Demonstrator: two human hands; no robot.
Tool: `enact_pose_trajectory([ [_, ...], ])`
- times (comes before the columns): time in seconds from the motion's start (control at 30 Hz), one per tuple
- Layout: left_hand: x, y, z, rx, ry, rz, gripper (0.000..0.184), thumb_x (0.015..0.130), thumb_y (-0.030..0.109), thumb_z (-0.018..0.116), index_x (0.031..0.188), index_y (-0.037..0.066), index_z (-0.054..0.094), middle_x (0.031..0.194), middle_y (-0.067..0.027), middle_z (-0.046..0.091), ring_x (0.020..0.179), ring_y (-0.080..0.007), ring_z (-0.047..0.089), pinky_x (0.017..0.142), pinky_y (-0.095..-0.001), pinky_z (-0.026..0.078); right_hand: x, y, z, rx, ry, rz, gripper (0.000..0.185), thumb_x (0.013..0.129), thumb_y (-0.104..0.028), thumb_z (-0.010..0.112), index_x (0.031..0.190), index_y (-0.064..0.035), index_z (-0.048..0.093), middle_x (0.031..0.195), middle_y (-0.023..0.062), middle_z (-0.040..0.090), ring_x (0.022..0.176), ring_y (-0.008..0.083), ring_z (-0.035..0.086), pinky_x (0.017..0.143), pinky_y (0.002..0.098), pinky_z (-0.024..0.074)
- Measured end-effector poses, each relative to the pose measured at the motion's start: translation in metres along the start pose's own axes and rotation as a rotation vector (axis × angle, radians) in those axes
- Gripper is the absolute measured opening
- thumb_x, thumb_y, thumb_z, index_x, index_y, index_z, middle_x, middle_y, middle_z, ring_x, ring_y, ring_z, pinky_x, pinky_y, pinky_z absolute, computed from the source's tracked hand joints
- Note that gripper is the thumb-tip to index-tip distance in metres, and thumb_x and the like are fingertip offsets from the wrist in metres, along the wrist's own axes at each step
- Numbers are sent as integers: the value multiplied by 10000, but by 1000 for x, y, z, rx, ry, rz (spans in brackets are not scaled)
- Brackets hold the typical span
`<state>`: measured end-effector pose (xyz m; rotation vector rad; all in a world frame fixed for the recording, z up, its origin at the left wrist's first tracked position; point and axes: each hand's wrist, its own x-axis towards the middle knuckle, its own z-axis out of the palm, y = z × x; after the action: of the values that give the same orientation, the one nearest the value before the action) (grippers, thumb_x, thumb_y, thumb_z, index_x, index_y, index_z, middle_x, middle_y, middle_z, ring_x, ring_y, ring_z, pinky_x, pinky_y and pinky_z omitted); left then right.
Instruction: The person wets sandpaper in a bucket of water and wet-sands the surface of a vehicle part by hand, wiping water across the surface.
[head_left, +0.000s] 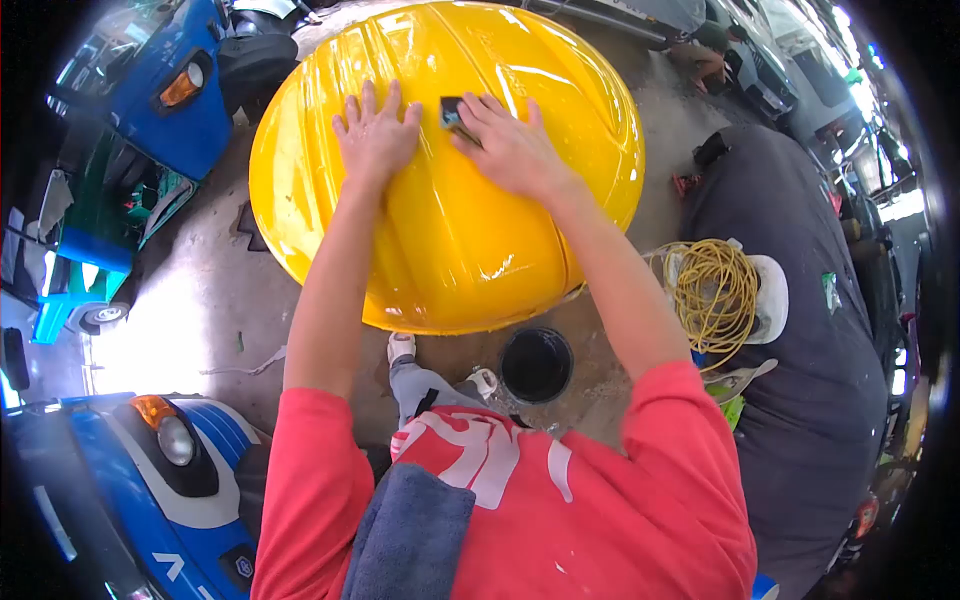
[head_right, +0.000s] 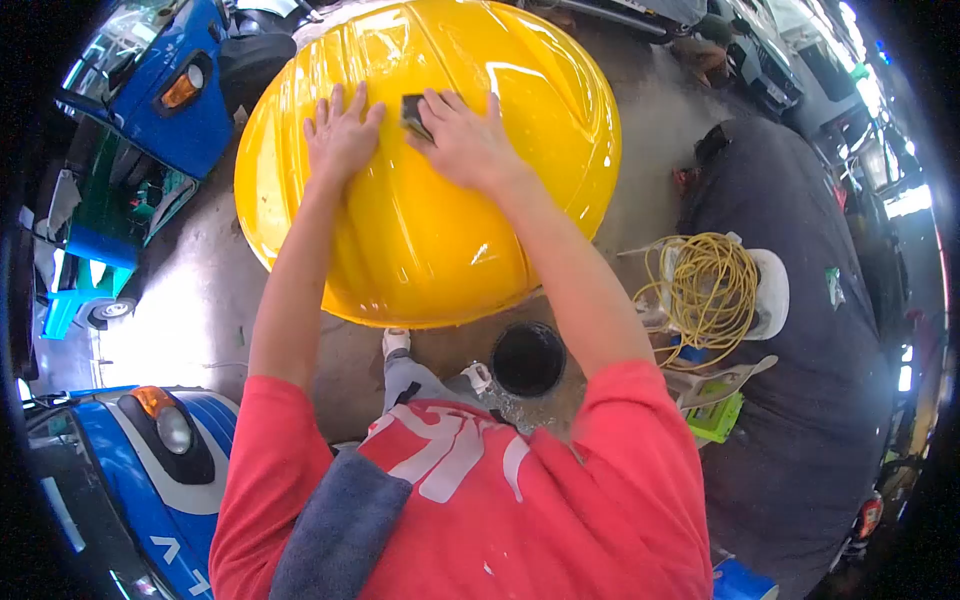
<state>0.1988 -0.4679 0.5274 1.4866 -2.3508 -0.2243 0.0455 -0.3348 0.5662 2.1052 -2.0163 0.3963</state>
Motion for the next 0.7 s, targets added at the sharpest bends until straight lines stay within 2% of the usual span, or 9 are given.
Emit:
enact_pose_trajectory([
  [0.1,3,-1,-1,2,-3,7,656,1008,561,360,1586,249,348,1672,-135,227,1527,-395,219,1224,-581,116,-36,-14,-6,39,-12,-7,576,985,-423,555,1420,-50,501,1532,93,467,1415,253,432,1104,692,268],
  [0.17,4,0,-3,14,-18,-11,651,1010,562,352,1590,266,336,1674,-130,222,1532,-386,211,1226,-573,116,-111,-41,-18,-10,95,-38,620,943,-412,612,1428,-44,498,1523,93,475,1417,275,425,1106,697,259],
  [0.23,3,1,1,12,-19,-6,652,1011,565,347,1591,267,332,1675,-129,221,1533,-384,208,1227,-570,117,-175,-74,-45,136,-24,92,657,913,-330,658,1475,-52,461,1594,85,398,1476,287,364,1127,707,201],
  [0.27,4,-1,1,13,-6,-19,653,1012,567,342,1592,268,328,1676,-129,219,1534,-382,205,1228,-568,118,-187,-79,-43,135,-21,94,657,913,-330,658,1475,-52,461,1594,85,398,1476,287,364,1127,707,201],
  [0.33,6,0,0,14,-11,-13,656,1012,570,337,1594,268,322,1678,-127,213,1536,-381,198,1229,-566,114,-192,-89,-38,124,5,147,721,881,-319,691,1502,-61,436,1610,77,371,1493,280,336,1132,714,180],
  [0.43,13,-8,1,38,-37,4,668,1009,581,333,1600,272,305,1681,-133,199,1534,-390,197,1219,-585,115,-139,-69,-28,66,54,216,792,844,-339,718,1524,-69,416,1632,68,337,1510,273,312,1154,708,126],
  [0.53,10,-7,-3,58,-66,16,680,1005,595,320,1604,274,296,1682,-141,190,1535,-399,187,1219,-587,107,-142,-97,-15,147,103,289,794,851,-356,704,1534,-78,408,1641,61,324,1516,266,301,1159,710,102],
  [0.63,15,-1,-7,31,-75,10,694,1001,604,305,1605,264,295,1682,-148,185,1540,-403,170,1228,-571,93,-202,-128,-10,289,79,298,771,890,-377,659,1547,-82,383,1646,58,315,1515,267,301,1153,722,94],
  [0.7,8,-9,-6,36,-88,14,703,998,608,303,1606,256,294,1682,-154,181,1540,-408,166,1227,-572,92,-205,-121,-2,281,105,347,803,878,-383,674,1557,-87,365,1647,59,312,1523,265,286,1151,727,75],
])
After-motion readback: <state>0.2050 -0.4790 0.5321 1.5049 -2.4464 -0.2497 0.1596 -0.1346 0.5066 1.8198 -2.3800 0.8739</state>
